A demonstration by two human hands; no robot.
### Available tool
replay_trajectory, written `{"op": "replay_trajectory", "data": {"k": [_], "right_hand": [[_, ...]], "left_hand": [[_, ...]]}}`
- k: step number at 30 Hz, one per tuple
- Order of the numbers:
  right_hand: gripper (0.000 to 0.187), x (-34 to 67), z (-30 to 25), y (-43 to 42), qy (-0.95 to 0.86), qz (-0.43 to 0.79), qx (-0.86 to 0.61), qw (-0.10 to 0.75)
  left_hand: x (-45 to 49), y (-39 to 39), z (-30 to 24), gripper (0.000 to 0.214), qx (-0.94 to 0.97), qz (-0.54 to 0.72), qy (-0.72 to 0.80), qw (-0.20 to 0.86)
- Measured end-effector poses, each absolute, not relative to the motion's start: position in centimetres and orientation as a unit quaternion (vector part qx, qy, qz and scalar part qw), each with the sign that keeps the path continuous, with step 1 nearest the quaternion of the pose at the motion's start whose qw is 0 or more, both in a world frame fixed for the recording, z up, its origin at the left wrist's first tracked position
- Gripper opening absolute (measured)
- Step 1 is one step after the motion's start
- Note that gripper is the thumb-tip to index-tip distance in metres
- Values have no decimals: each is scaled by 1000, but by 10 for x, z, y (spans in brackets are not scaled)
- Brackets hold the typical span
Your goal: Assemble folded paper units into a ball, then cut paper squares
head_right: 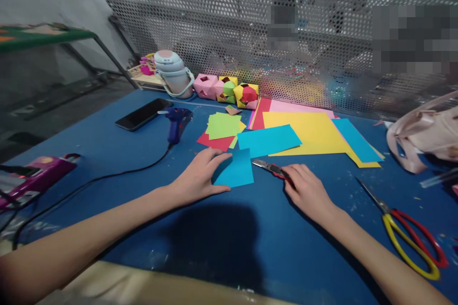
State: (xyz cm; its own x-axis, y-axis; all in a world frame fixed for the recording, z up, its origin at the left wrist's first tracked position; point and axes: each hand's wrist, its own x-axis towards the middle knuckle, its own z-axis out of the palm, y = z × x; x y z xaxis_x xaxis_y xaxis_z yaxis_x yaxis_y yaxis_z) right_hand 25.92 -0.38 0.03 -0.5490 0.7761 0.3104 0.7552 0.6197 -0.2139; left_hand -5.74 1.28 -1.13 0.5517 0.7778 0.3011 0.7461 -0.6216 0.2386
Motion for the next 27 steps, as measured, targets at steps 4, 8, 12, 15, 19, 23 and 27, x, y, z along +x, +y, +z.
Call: {"op": "replay_trajectory", "data": {"k": [4, 8, 12, 15, 19, 23, 27], "right_hand": [[24, 260, -1, -6, -879, 31, -439, 182], [24, 262, -4, -5, -871, 19, -452, 191], [24, 259, -6, -5, -868, 24, -446, 217], [24, 256, -7, -4, -871, 41, -435, 225], [25, 256, -6, -3, -882, 56, -416, 217], [27, 261, -4, -6, -890, 58, -405, 200], [27, 266, 1, -13, -891, 63, -406, 193]], "left_hand": [[-60, 14, -17, 77, 886, 217, 407, 43], [-63, 15, -21, 71, 898, 250, 361, 3], [-64, 16, -22, 57, 910, 294, 282, -76], [-64, 16, -21, 45, 916, 302, 238, -115], [-64, 15, -22, 44, 916, 309, 227, -118], [-64, 14, -21, 50, 887, 336, 295, -112], [-64, 11, -15, 44, 882, 284, 350, -134]]}}
